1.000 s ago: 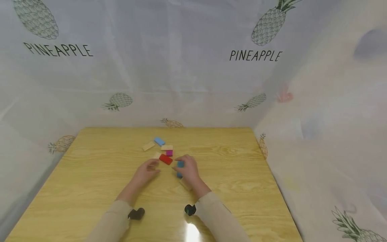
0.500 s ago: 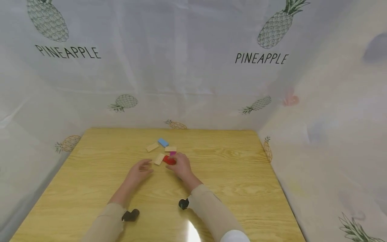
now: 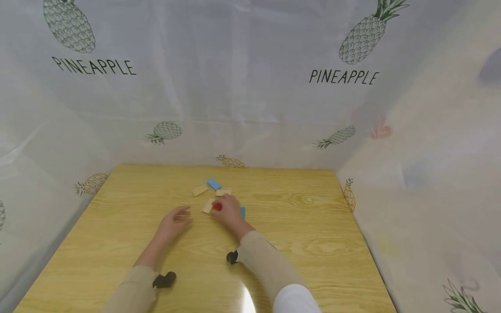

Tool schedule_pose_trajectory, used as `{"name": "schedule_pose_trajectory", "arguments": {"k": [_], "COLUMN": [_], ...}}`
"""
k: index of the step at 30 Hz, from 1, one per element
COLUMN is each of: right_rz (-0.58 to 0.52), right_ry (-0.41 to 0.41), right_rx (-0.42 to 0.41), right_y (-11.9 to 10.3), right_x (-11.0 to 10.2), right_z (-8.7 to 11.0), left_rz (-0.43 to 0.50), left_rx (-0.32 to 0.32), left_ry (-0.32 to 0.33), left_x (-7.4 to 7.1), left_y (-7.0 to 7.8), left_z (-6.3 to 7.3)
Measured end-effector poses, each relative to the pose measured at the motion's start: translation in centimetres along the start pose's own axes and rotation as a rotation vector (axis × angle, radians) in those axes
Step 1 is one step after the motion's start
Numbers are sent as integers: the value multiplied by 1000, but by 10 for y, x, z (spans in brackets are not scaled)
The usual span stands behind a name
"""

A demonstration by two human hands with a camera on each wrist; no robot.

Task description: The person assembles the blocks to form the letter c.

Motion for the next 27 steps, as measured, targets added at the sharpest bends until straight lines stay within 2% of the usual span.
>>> {"name": "schedule_pose_trajectory", "arguments": {"k": [7, 15, 27], "right_rz": [28, 149, 198], "right_ry": [-37, -108, -151], "right_rx": [-13, -28, -50], "right_y": [-1, -4, -5], "right_x": [9, 19, 22], "right_z": [-9, -19, -23], "left_rz": [5, -15, -7], "left_rx": [-17, -23, -40], "left_ry": [8, 22, 27], "left_x": [-3, -8, -14], "left_y": [-3, -4, -4], "left_z": [4, 7, 9]}}
Point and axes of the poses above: each hand's wrist, its own z-axis away from the middle knuckle, its own x-axis out of the palm, y = z × x, the point moved 2 cm from there along -z, towards the middle knuckle, and after that the axes turned 4 degrees about -z, right-handed, at the moved point
